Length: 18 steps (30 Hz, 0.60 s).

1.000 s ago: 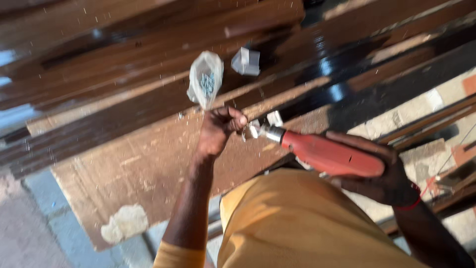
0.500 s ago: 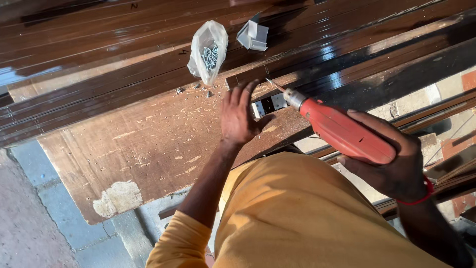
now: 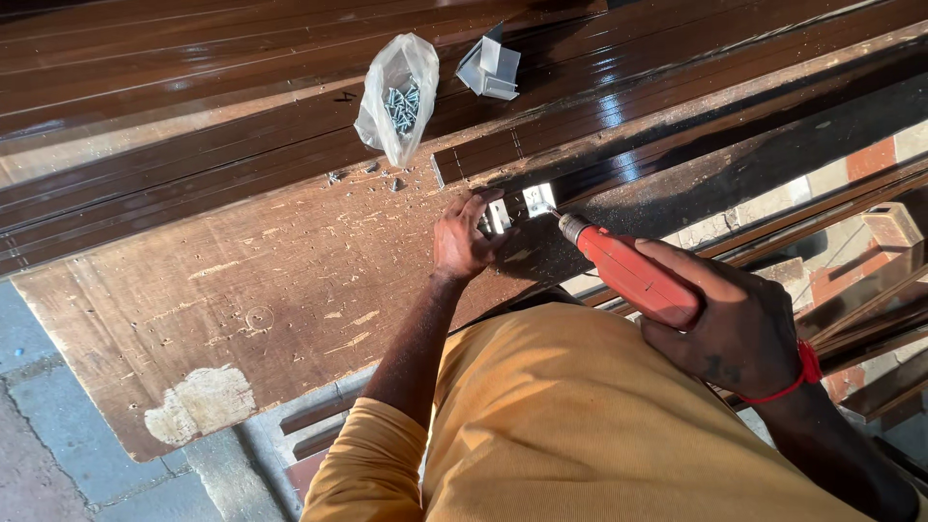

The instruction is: The person retrieves a corded drill and uses it to drive screws into metal brackets attached to long, dark metal bars. They repeatedly pick up brackets and screws from a box and a plastic bag, then fasten the brackets to the bars.

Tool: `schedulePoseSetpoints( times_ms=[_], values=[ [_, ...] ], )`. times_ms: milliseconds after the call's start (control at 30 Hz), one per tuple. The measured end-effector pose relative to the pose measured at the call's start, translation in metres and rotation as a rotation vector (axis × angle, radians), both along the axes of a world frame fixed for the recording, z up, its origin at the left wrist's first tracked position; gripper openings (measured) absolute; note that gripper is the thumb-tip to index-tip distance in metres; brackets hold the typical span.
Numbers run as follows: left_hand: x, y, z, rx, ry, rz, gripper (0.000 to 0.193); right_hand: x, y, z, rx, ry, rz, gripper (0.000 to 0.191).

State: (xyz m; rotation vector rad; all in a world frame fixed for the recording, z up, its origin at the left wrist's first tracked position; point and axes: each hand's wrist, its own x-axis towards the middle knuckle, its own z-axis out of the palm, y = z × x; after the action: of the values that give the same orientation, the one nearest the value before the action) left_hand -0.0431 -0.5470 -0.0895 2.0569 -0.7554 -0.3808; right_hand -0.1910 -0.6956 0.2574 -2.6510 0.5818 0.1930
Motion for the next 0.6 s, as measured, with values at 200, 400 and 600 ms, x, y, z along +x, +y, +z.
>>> schedulePoseSetpoints(
  times_ms=[200, 400, 600],
  values=[
    [-0.003, 0.003, 0.007, -0.044, -0.099, 0.021, 0.07, 0.004, -0.002, -0.004, -0.018, 0.044, 0.021, 0.076],
    [-0.001, 0.004, 0.014, -0.015, 0.017, 0.002, 0.07, 0.013, 0.0, 0.0, -0.053, 0.086, 0.028, 0.074],
    [-0.006, 0.006, 0.012, -0.145, -0.062, 0.027, 0.069, 0.029, 0.003, 0.007, -0.095, 0.179, 0.05, 0.072]
  ],
)
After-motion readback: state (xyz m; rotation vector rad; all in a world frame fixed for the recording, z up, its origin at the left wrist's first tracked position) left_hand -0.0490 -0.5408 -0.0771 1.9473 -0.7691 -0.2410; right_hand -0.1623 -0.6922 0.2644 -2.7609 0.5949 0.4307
